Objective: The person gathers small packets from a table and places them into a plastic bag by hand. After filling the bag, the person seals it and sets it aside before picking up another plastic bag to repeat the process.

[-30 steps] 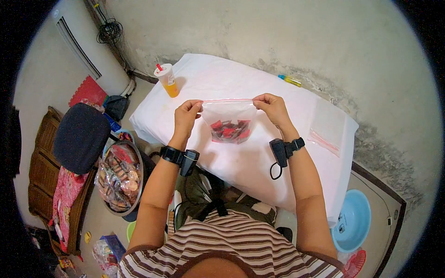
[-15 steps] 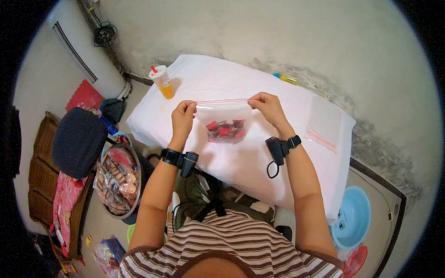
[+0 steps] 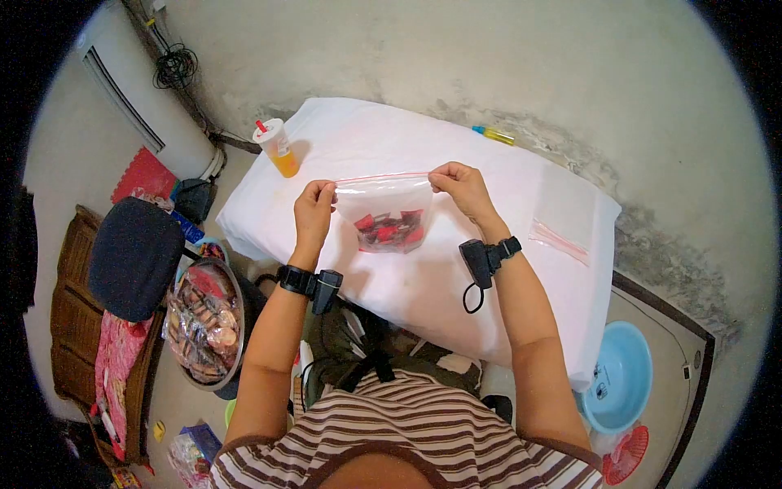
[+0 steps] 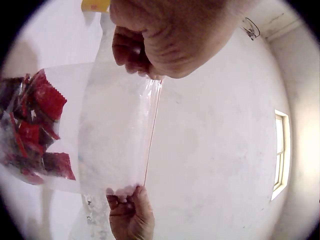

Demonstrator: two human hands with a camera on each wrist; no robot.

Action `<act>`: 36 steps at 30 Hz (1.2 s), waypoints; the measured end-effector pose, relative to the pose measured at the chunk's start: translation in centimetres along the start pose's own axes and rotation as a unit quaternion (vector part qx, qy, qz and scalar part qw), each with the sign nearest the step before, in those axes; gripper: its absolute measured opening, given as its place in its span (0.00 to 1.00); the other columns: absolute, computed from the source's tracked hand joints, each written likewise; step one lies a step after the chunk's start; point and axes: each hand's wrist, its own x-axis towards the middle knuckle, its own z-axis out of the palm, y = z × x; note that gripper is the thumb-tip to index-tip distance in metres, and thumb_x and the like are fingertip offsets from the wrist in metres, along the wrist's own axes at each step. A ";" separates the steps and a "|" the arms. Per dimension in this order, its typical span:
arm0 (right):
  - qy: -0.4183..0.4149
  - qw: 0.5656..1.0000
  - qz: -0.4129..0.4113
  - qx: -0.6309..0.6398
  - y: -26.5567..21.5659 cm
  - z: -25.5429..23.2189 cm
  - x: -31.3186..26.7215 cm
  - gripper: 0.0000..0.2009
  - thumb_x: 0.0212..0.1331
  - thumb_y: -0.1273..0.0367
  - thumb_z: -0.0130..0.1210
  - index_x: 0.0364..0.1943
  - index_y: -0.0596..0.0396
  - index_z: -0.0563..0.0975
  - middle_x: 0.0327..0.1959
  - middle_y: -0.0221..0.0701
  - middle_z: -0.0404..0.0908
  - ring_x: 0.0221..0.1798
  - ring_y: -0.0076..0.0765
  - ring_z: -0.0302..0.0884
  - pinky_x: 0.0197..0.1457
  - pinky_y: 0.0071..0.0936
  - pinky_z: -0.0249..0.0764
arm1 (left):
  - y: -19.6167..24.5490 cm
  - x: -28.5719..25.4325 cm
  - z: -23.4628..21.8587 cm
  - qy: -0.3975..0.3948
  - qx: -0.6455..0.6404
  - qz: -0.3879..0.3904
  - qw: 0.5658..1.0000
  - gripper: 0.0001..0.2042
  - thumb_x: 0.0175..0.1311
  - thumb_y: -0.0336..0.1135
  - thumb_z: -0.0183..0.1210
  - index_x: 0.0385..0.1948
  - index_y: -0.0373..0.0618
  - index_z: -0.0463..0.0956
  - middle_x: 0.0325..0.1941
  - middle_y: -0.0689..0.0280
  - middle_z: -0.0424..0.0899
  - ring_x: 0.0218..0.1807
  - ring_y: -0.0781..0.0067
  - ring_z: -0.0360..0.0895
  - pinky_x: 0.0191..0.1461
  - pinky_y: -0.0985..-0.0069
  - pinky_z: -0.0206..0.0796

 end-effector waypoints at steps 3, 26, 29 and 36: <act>0.000 1.000 -0.008 -0.002 0.5 0.0 0.2 0.06 0.54 0.70 0.56 0.29 0.60 0.77 0.25 0.26 0.76 0.29 0.19 0.71 0.36 0.18 0.69 | -0.3 0.1 0.1 0.000 -0.005 -0.002 1.000 0.08 0.60 0.34 0.53 0.30 0.38 0.75 0.21 0.68 0.76 0.24 0.81 0.70 0.29 0.82 0.63; -0.023 0.996 -0.082 -0.030 0.6 0.7 0.1 0.04 0.54 0.71 0.57 0.29 0.58 0.77 0.27 0.25 0.78 0.31 0.17 0.70 0.37 0.17 0.68 | 6.2 3.8 6.9 -0.354 0.299 0.249 0.851 0.12 0.51 0.43 0.59 0.26 0.43 0.81 0.26 0.58 0.81 0.29 0.59 0.77 0.34 0.68 0.67; -0.012 0.991 -0.102 -0.090 0.3 0.7 0.1 0.05 0.53 0.71 0.58 0.29 0.58 0.77 0.27 0.25 0.78 0.31 0.17 0.70 0.37 0.18 0.68 | 6.1 4.8 5.4 -0.381 0.293 0.208 0.852 0.12 0.51 0.42 0.58 0.26 0.44 0.81 0.25 0.58 0.81 0.28 0.59 0.77 0.34 0.68 0.67; 0.028 0.992 -0.076 -0.093 1.4 -0.1 2.1 0.05 0.54 0.70 0.56 0.29 0.59 0.77 0.26 0.25 0.77 0.31 0.17 0.70 0.36 0.17 0.68 | 2.8 8.9 -0.4 -0.344 0.310 0.128 0.877 0.10 0.50 0.40 0.60 0.27 0.43 0.82 0.25 0.59 0.82 0.28 0.65 0.78 0.34 0.73 0.68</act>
